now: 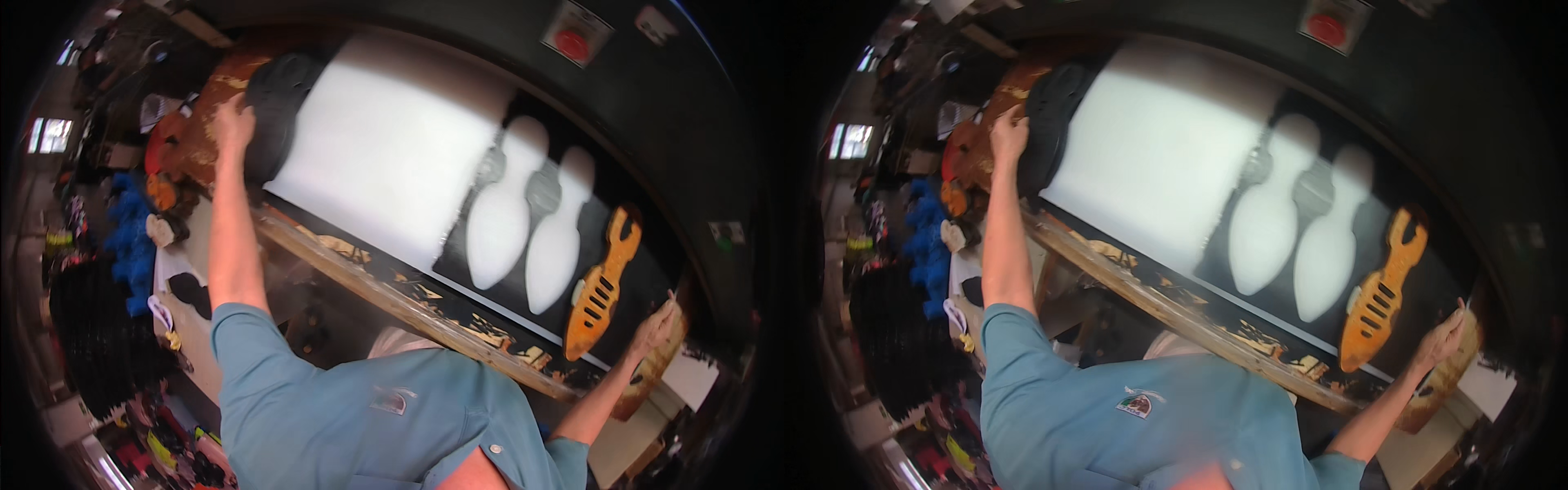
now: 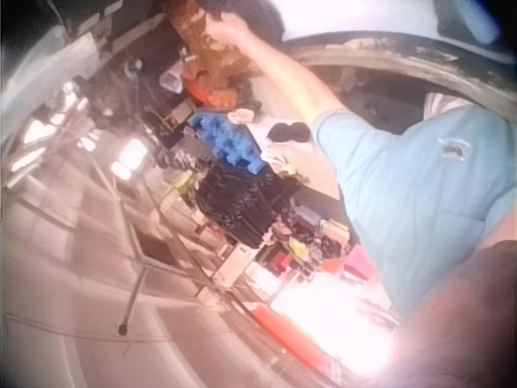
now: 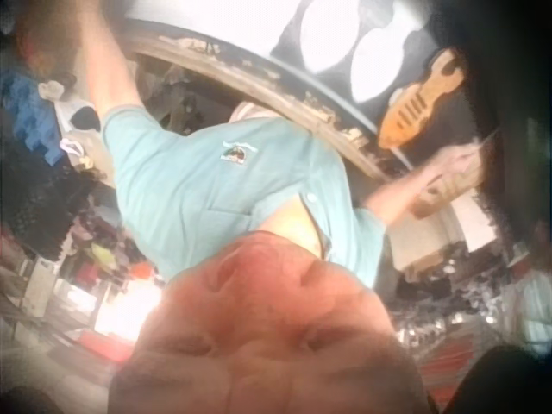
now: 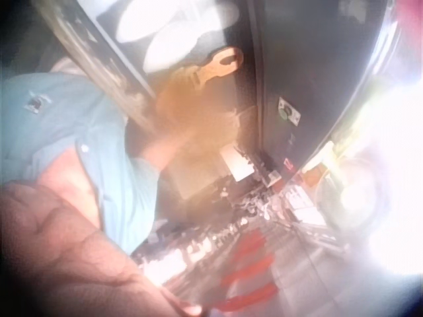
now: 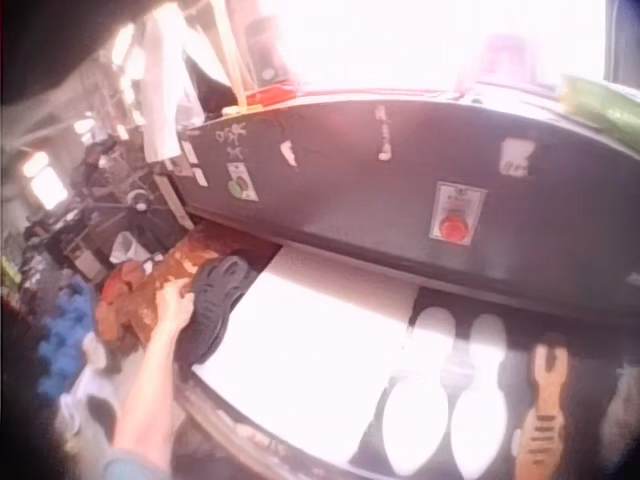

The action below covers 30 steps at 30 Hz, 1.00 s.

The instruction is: The person repeatedly places a black sheet with bowling-pin cutouts onto a heated press, closes the press, and removes the sheet. They handle the sheet and a wooden tool, then stack the finished sheets.

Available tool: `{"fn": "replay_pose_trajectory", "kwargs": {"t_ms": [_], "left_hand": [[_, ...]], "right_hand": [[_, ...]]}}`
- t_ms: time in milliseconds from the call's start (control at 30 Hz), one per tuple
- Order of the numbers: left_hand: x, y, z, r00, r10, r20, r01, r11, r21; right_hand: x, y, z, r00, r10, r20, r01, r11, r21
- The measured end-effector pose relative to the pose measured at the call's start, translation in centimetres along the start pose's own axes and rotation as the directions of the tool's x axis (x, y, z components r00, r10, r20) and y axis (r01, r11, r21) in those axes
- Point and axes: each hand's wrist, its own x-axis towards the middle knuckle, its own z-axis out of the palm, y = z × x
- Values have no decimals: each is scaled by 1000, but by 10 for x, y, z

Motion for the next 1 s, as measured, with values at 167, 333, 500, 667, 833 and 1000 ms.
{"fn": "replay_pose_trajectory", "kwargs": {"t_ms": [167, 333, 500, 667, 833, 1000], "left_hand": [[-61, 69, 32, 994, 76, 75, -20, 823, -568], [-199, 238, 30, 824, 550, 137, -271, 595, -757], [-261, 308, 33, 635, 772, 18, -644, 542, -540], [-257, 299, 42, 653, 758, 4, -604, 524, -601], [-261, 299, 46, 658, 753, 7, -601, 530, -599], [-260, 301, 44, 663, 748, 25, -591, 545, -595]], "right_hand": [[-28, -15, -31, 995, -94, 32, 98, 892, -442], [-136, -60, 20, 823, -181, 539, 372, 888, -270], [-149, -85, 43, 803, -327, 499, 520, 793, -317], [-131, -94, 47, 796, -397, 457, 536, 812, -229], [-112, -85, 78, 759, -440, 480, 610, 740, -285], [-114, -82, 80, 784, -414, 464, 575, 766, -288]]}}
